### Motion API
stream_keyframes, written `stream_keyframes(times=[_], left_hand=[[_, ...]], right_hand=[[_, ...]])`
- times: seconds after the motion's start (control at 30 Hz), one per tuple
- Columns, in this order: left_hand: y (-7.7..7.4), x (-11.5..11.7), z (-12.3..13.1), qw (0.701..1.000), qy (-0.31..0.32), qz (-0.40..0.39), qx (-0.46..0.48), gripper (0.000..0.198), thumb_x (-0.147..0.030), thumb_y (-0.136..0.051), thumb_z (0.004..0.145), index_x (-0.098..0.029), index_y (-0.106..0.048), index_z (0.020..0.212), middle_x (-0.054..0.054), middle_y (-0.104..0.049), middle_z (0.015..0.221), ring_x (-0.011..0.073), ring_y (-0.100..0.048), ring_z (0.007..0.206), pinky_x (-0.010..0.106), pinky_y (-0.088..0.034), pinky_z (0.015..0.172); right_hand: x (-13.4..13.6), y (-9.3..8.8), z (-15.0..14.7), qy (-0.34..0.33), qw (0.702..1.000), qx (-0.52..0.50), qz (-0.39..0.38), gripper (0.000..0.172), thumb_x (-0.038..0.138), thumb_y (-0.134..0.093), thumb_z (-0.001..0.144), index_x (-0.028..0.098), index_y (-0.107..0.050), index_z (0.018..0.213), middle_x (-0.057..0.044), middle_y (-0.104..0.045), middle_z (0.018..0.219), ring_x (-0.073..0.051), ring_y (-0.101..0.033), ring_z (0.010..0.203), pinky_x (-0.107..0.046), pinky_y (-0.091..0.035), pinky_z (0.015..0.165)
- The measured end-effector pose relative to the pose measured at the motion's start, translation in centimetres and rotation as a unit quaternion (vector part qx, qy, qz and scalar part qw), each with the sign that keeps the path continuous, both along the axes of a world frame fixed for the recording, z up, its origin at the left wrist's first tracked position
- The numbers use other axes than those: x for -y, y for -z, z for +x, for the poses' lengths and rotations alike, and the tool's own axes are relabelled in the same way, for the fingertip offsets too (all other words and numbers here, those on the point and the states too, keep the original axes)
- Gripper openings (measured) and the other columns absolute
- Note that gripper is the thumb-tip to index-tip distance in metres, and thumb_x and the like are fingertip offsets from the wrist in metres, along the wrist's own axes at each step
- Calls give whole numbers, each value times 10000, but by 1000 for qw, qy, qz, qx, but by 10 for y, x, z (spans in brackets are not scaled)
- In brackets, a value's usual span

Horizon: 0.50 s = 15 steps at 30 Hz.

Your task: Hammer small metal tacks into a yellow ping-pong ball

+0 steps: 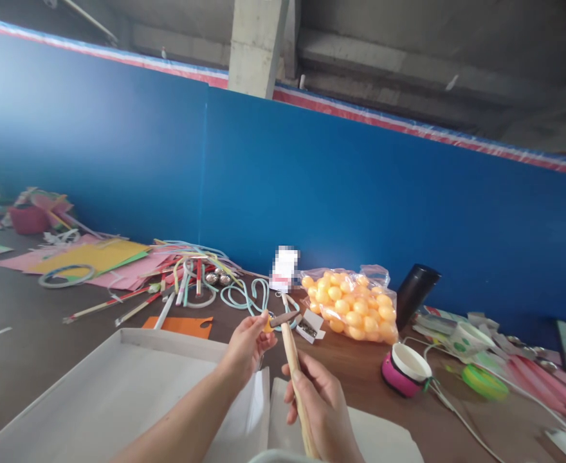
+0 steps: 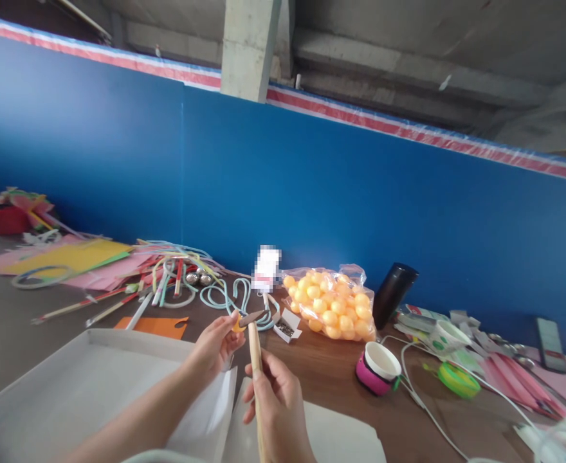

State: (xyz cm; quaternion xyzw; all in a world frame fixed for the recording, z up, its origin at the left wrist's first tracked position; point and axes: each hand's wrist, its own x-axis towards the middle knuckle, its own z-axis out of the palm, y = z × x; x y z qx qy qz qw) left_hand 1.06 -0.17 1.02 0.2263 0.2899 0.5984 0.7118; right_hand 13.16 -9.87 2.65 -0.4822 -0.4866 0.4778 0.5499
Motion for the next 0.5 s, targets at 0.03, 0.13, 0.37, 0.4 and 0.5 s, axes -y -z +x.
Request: stream_keyframes(times=[0.03, 0.13, 0.37, 0.4, 0.5], left_hand=[[0, 0, 0, 1000, -1, 1, 0, 236, -282, -703, 684, -121, -534, 713, -21, -526, 553, 53, -522, 467, 193, -511, 529], [-1, 1, 0, 1000, 0, -1, -2, 239, -289, -703, 683, -123, -534, 712, -17, -530, 553, 60, -532, 476, 192, -511, 525], [-1, 2, 0, 1000, -8, -2, -4, 247, -293, -710, 674, -127, -529, 697, -20, -523, 558, 55, -521, 467, 193, -510, 521], [-1, 2, 0, 1000, -6, 0, -4, 246, -296, -707, 677, -128, -530, 700, -22, -519, 555, 57, -524, 471, 193, -510, 523], [0, 2, 0, 1000, -3, 1, -4, 243, -295, -707, 678, -128, -532, 710, -26, -515, 550, 55, -521, 467, 191, -509, 522]], right_hand=[[0, 0, 0, 2, 1000, -1, 1, 420, 406, -571, 780, 131, -580, 1097, -44, -600, 717, -99, -483, 448, -212, -397, 391], [0, 0, 0, 4, 1000, 3, 4, 409, 404, -550, 794, 129, -578, 1096, -33, -594, 682, -98, -487, 439, -216, -402, 405], [-1, 4, -1, 10, 1000, 6, 9, 432, 424, -558, 777, 125, -587, 1087, -35, -595, 666, -95, -480, 418, -214, -396, 386], [-2, 4, -1, 9, 1000, 3, 10, 433, 426, -558, 776, 125, -587, 1086, -36, -596, 670, -94, -483, 416, -214, -397, 386], [-1, 3, -1, 9, 1000, 8, -1, 445, 431, -569, 769, 116, -591, 1081, -41, -600, 676, -88, -480, 406, -209, -390, 377]])
